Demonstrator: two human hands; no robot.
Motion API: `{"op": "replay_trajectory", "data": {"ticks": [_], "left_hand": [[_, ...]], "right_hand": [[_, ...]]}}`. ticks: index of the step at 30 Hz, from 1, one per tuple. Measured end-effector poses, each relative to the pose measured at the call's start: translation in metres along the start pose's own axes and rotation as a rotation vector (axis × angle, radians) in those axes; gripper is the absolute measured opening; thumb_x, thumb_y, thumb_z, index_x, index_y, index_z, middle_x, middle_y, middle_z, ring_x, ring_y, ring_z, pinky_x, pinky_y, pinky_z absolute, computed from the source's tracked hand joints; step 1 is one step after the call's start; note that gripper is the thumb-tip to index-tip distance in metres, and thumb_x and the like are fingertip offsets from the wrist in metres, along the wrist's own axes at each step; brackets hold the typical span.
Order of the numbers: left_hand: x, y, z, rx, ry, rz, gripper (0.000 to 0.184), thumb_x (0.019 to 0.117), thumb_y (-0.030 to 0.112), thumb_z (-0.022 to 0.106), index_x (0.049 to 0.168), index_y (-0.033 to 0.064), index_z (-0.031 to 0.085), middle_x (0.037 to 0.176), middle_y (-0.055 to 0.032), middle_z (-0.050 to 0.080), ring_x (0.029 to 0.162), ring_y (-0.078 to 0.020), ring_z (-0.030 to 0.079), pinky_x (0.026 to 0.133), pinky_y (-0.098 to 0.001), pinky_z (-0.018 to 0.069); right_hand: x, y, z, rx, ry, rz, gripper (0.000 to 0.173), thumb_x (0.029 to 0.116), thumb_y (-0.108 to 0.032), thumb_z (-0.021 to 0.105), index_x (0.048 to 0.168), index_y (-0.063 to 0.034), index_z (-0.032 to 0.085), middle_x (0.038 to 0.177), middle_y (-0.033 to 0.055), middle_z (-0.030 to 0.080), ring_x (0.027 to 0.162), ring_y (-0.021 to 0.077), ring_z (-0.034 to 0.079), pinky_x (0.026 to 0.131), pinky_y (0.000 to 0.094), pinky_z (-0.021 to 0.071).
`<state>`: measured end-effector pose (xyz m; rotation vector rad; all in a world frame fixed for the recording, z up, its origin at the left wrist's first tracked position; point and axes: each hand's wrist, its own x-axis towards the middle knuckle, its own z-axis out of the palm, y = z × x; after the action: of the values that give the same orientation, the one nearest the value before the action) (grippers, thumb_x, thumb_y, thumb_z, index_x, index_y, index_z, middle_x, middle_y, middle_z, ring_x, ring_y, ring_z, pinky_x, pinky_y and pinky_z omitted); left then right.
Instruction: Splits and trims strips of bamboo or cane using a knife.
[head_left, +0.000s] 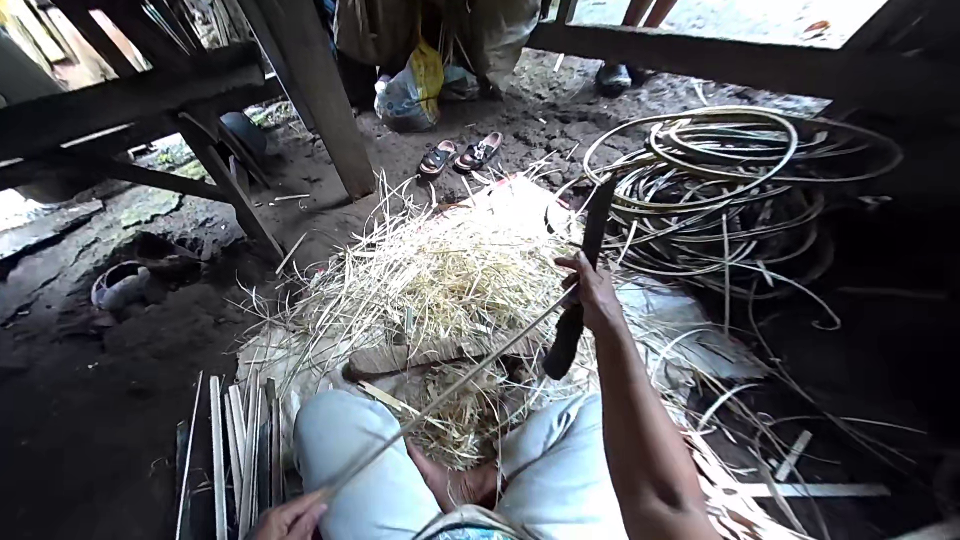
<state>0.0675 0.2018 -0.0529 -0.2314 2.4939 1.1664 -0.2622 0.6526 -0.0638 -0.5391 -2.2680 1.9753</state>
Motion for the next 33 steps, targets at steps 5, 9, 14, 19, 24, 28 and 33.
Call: {"op": "replay_trajectory", "data": {"ticks": [5,9,14,19,24,28,33], "left_hand": [[-0.005,-0.011,-0.011,0.232,0.154,0.048,0.04,0.0983,0.018,0.067,0.136,0.0052,0.066,0.111,-0.0269,0.07,0.102,-0.0466,0.067,0.093,-0.0661,0.0484],[-0.011,-0.019,0.005,0.276,0.289,0.062,0.037,0.0939,0.015,0.072,0.129,0.0048,0.071,0.108,-0.0292,0.069,0.102,-0.0511,0.065,0.093,-0.0672,0.0471],[-0.017,0.016,0.047,0.08,0.599,0.286,0.024,0.092,0.023,0.07,0.102,0.0024,0.076,0.098,-0.0101,0.071,0.091,-0.0138,0.067,0.085,-0.0282,0.0558],[0.026,0.027,0.121,-0.921,0.05,0.188,0.092,0.0941,0.043,0.069,0.15,-0.0142,0.023,0.113,-0.0028,0.067,0.081,-0.0048,0.067,0.075,-0.0252,0.0584],[0.048,0.056,0.102,-1.472,0.359,0.307,0.043,0.0948,0.045,0.066,0.136,0.0307,0.062,0.122,0.0049,0.073,0.11,-0.0125,0.07,0.095,-0.0321,0.0577],[0.041,0.044,0.078,-1.428,0.24,0.434,0.022,0.0991,0.031,0.062,0.114,0.0253,0.078,0.122,0.0008,0.074,0.112,-0.0133,0.071,0.1,-0.0315,0.0569],[0.023,0.036,0.072,-1.362,0.099,0.478,0.024,0.0961,0.022,0.067,0.119,0.0234,0.077,0.132,0.0006,0.07,0.117,-0.0133,0.069,0.1,-0.0285,0.0562]], "right_hand": [[-0.031,0.016,0.004,0.245,-0.18,0.096,0.033,0.1121,-0.035,0.038,0.108,-0.0112,0.061,0.052,-0.0109,0.038,0.038,0.0001,0.035,0.038,0.0177,0.0369],[-0.045,0.016,0.013,0.216,-0.26,0.047,0.015,0.109,-0.019,0.048,0.101,-0.0118,0.059,0.054,-0.0097,0.044,0.039,-0.0002,0.038,0.039,0.0169,0.0385],[-0.056,0.009,0.02,0.256,-0.34,0.026,0.024,0.1107,-0.021,0.04,0.101,-0.0127,0.06,0.056,-0.01,0.048,0.04,-0.0005,0.042,0.041,0.0156,0.0403],[-0.061,0.001,0.017,0.391,-0.432,0.008,0.029,0.1115,-0.027,0.033,0.1,-0.0199,0.059,0.054,-0.0125,0.05,0.041,-0.0026,0.043,0.041,0.0139,0.0403],[-0.068,0.017,-0.003,0.507,-0.512,-0.062,0.026,0.1101,-0.034,0.039,0.106,-0.0253,0.063,0.057,-0.0143,0.053,0.044,-0.0034,0.045,0.044,0.0128,0.0412],[-0.085,0.03,-0.012,0.61,-0.554,-0.083,0.024,0.1067,-0.045,0.049,0.112,-0.0276,0.065,0.062,-0.0143,0.056,0.045,-0.0039,0.046,0.044,0.0118,0.0416],[-0.094,0.042,-0.014,0.719,-0.58,-0.087,0.025,0.1051,-0.046,0.052,0.114,-0.0283,0.066,0.064,-0.0135,0.06,0.045,-0.0037,0.049,0.044,0.0122,0.0436]]}}
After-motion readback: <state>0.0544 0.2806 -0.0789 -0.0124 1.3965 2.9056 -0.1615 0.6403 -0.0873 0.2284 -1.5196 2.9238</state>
